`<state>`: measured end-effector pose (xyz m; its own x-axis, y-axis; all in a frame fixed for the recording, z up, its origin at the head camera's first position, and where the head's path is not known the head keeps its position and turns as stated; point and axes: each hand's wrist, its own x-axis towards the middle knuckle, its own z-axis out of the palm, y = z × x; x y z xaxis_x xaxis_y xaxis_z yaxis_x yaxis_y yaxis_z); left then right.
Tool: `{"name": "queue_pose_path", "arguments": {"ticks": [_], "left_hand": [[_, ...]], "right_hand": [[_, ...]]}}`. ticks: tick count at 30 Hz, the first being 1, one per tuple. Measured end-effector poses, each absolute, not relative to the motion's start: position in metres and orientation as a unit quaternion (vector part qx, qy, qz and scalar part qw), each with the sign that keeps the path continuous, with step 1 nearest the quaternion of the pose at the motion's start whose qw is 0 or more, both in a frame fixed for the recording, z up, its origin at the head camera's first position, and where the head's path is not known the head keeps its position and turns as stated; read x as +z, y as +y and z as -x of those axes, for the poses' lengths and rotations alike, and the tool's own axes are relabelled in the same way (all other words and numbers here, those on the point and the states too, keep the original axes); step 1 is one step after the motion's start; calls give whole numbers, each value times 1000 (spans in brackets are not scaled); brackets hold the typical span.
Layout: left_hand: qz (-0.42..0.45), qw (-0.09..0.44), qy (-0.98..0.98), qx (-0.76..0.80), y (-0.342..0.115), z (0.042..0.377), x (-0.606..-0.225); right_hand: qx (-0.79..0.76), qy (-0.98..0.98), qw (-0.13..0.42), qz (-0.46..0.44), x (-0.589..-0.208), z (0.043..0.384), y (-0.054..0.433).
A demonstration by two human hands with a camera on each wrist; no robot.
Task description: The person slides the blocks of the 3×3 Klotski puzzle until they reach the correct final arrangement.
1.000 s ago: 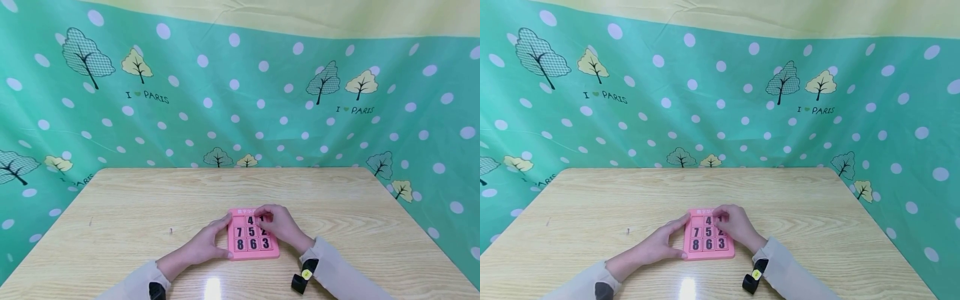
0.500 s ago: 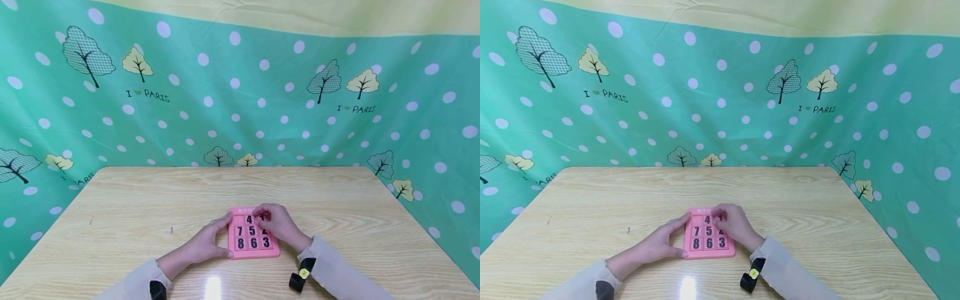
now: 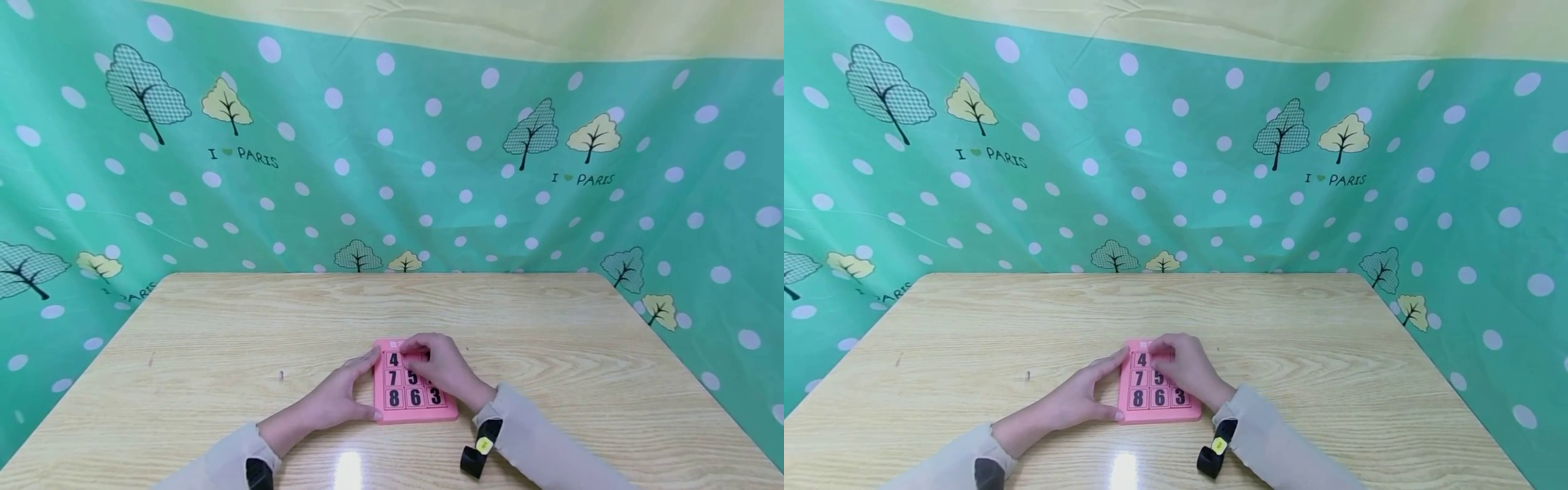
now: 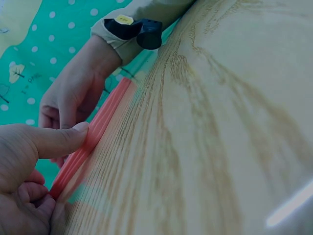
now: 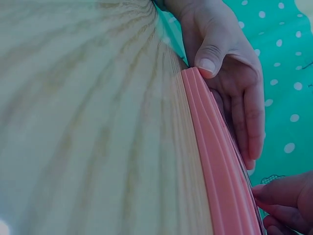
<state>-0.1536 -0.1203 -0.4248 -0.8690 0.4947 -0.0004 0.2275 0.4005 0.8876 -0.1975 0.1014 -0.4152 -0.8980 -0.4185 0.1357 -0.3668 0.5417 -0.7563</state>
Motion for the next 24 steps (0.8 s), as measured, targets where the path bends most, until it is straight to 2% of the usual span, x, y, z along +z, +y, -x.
{"name": "queue_pose_path", "arguments": {"ticks": [11, 24], "left_hand": [[-217, 127, 834, 491, -120, 154, -426], [-207, 126, 836, 492, -118, 155, -426]], "right_hand": [[-430, 872, 36, 230, -418, 197, 102], [-446, 873, -4, 197, -413, 194, 139]]}}
